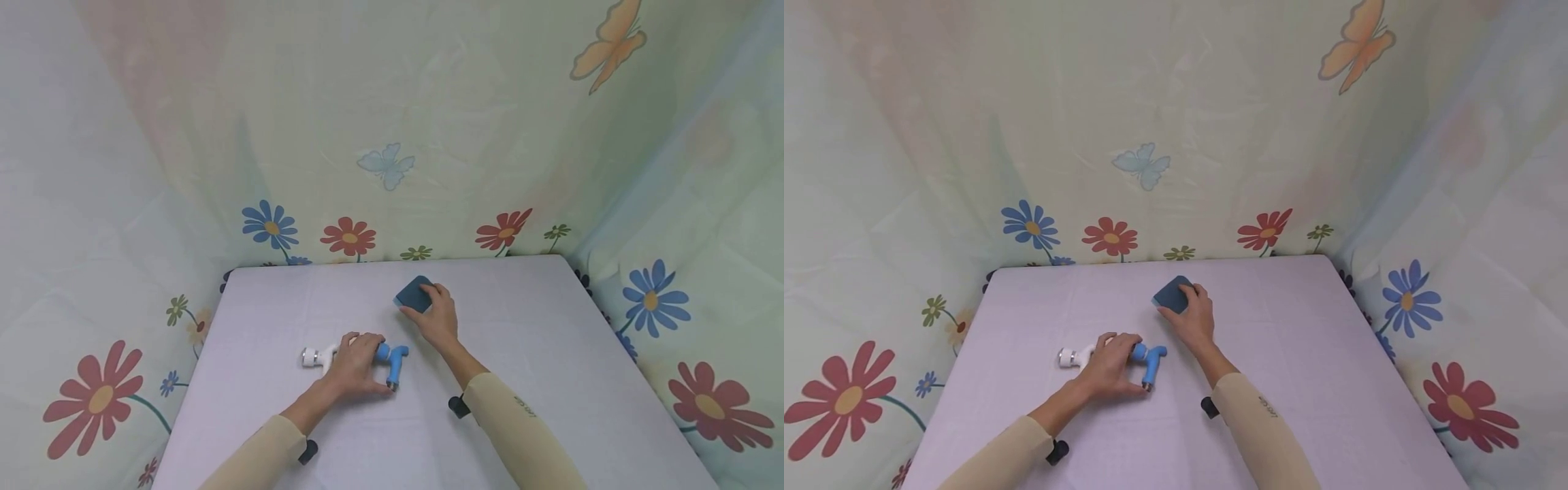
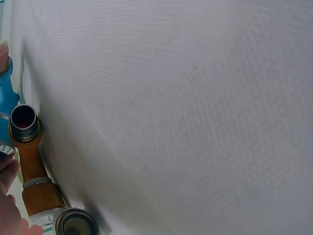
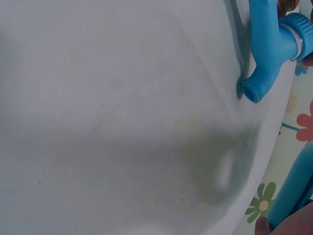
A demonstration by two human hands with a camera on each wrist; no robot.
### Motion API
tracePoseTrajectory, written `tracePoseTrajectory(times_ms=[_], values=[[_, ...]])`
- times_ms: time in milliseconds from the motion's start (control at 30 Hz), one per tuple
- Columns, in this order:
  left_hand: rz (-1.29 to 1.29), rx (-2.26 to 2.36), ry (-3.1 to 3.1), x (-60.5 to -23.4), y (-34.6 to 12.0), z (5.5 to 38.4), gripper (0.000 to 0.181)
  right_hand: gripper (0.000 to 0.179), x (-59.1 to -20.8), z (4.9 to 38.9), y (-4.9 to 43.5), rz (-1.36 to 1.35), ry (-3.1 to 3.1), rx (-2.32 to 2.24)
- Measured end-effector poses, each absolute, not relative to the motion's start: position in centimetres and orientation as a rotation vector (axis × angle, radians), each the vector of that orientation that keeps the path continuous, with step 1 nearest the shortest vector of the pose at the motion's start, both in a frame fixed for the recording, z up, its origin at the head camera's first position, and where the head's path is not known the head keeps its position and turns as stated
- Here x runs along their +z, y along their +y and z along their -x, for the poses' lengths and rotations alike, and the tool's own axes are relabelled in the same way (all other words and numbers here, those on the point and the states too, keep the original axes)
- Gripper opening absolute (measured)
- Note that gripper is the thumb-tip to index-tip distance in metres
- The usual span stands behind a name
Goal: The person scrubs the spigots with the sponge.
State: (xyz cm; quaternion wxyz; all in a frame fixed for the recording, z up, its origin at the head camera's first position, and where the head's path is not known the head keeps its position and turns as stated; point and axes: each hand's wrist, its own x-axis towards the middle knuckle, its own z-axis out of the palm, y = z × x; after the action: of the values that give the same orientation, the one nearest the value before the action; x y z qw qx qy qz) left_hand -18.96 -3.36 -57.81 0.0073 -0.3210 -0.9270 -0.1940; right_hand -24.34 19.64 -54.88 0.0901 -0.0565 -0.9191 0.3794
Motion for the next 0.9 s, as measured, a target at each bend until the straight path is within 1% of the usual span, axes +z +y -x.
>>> tracePoseTrajectory(times_ms=[133,333,633,900], values=[[1.005,-0.554,-2.917,-58.2,-3.2,18.7,0.106,0.082,-55.4,24.6,20.4,0.174,-2.787,1.111],[1.012,-0.506,-2.87,-58.8,-3.2,18.6,0.097,0.09,-56.0,24.7,21.3,0.166,-2.899,1.093],[1.001,-0.485,-2.873,-58.8,-2.8,18.7,0.093,0.092,-56.4,24.7,21.7,0.1,-3.078,1.062],[0.979,-0.477,-2.904,-58.7,-2.5,18.5,0.091,0.089,-56.6,24.7,21.6,0.063,-3.088,1.019]])
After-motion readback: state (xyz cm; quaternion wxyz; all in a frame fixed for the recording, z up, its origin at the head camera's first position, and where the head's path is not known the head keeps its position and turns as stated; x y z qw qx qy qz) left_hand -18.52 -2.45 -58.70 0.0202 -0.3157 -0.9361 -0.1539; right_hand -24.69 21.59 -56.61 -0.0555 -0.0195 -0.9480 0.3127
